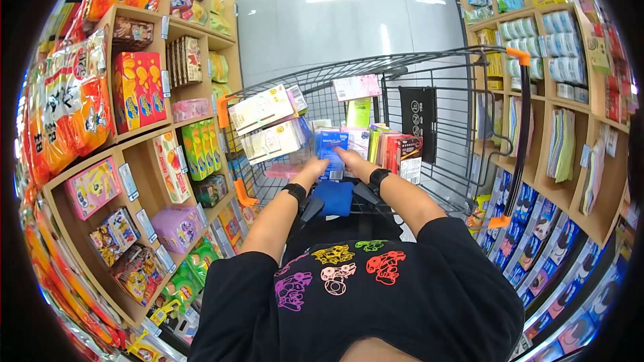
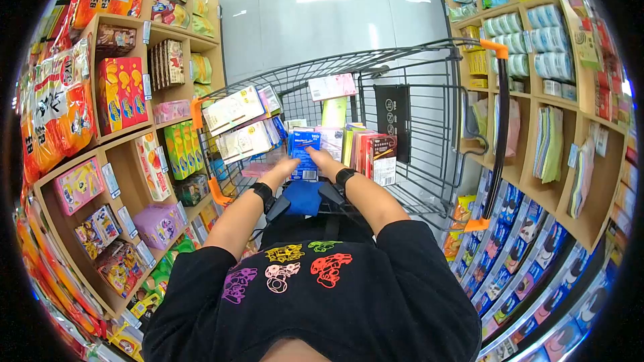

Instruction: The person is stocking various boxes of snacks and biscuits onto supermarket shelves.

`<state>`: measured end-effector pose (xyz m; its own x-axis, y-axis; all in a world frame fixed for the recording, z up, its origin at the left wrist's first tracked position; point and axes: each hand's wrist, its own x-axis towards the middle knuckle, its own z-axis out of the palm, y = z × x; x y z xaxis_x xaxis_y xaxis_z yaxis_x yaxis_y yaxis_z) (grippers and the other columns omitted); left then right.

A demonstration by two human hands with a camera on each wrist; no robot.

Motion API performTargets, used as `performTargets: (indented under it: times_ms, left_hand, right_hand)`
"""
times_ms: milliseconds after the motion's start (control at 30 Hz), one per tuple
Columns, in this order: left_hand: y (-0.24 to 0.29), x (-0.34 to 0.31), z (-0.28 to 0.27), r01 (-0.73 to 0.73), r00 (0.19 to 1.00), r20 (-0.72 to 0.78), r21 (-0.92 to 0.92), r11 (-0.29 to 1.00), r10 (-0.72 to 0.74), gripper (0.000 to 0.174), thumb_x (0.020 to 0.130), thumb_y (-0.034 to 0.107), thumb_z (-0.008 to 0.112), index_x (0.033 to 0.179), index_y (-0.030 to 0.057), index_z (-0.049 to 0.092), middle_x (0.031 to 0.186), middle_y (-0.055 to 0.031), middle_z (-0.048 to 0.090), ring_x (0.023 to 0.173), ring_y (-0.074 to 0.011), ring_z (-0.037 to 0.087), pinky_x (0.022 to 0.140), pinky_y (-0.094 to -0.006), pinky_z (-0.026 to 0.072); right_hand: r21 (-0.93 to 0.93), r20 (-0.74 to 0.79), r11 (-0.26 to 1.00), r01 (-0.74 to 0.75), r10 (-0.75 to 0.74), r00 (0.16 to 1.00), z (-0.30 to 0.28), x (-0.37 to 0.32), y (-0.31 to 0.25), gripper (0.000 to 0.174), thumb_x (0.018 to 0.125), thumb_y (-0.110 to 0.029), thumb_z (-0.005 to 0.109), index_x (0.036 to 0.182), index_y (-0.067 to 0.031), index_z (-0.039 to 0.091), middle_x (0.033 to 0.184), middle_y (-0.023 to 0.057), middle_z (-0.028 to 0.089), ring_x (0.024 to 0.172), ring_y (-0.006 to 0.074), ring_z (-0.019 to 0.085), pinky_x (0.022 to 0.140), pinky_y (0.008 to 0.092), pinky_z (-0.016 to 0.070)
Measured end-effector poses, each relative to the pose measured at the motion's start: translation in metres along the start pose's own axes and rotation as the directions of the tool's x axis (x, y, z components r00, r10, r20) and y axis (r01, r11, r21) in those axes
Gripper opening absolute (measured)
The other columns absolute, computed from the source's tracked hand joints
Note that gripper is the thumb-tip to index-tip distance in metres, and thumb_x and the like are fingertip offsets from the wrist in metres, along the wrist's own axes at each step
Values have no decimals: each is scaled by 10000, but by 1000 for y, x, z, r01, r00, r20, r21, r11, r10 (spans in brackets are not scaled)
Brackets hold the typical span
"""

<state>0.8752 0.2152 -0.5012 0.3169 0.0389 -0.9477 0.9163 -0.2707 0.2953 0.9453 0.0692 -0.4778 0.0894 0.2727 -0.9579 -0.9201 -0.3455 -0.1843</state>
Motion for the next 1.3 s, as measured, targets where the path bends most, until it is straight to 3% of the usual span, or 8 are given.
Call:
performTargets:
  times_ms: [233,467,733,833,1000,1100,1200,1300]
  left_hand:
    - [-7,4,28,-158,964,-192,131,979,181,470,693,226,544,1100,-9,545,1066,-251,578,1046,-365,541,878,-420,431]
    - [73,-101,3,-347,898,-263,68,935,352,409,665,133,564,1066,51,568,1021,-214,602,976,-368,562,829,-431,451]
    - [90,-198,-26,-825,419,-490,146,546,765,381,705,16,544,1081,-8,487,1011,-164,535,940,-302,557,847,-380,441]
    - [82,-258,-46,-910,384,-466,-45,412,797,403,723,-27,511,1124,7,499,1085,-109,525,977,-214,553,861,-337,439]
    - [23,-372,-61,-882,-5,-671,351,313,741,465,726,88,620,1165,32,479,1126,-128,510,1068,-256,486,885,-354,391]
    - [-43,-400,-56,-982,5,-804,109,155,594,547,799,193,622,1263,21,387,1095,-104,529,964,-188,534,796,-304,446]
    - [-119,-468,-38,-930,362,-708,-317,185,606,570,842,256,603,1299,33,346,1028,-52,565,814,-104,564,639,-236,477]
    - [-183,-511,-6,-944,318,-791,-316,96,522,421,844,267,602,1171,25,494,867,-33,619,614,-70,586,450,-208,472]
  right_hand:
    - [-166,-183,979,121,-151,971,18,-22,-13,454,731,-370,623,974,13,615,936,154,628,835,239,610,731,363,472]
    - [-351,-265,900,257,-358,895,14,-25,-19,961,606,-383,767,1203,163,247,1088,238,539,967,271,570,813,340,471]
    - [-207,-72,526,825,-849,523,38,-122,-90,810,638,-248,794,1223,35,310,1054,148,535,936,203,542,844,314,438]
    - [-45,196,527,849,-828,525,64,-190,-103,578,769,-222,683,1204,19,389,1001,88,561,931,151,540,819,296,447]
    - [290,619,722,628,-642,452,130,-303,-57,522,875,-388,483,1220,-2,416,1083,158,576,955,228,596,836,375,491]
    - [355,723,793,495,-569,393,186,-358,3,640,861,-495,450,1283,-22,363,1181,170,525,1020,271,569,882,416,469]
    - [188,856,891,412,-355,376,227,-379,67,699,832,-557,450,1301,-48,349,1193,169,515,1010,303,566,866,431,473]
    - [-64,936,916,396,-83,342,260,-388,124,817,790,-676,378,1316,-53,326,1164,200,519,999,344,563,842,451,481]
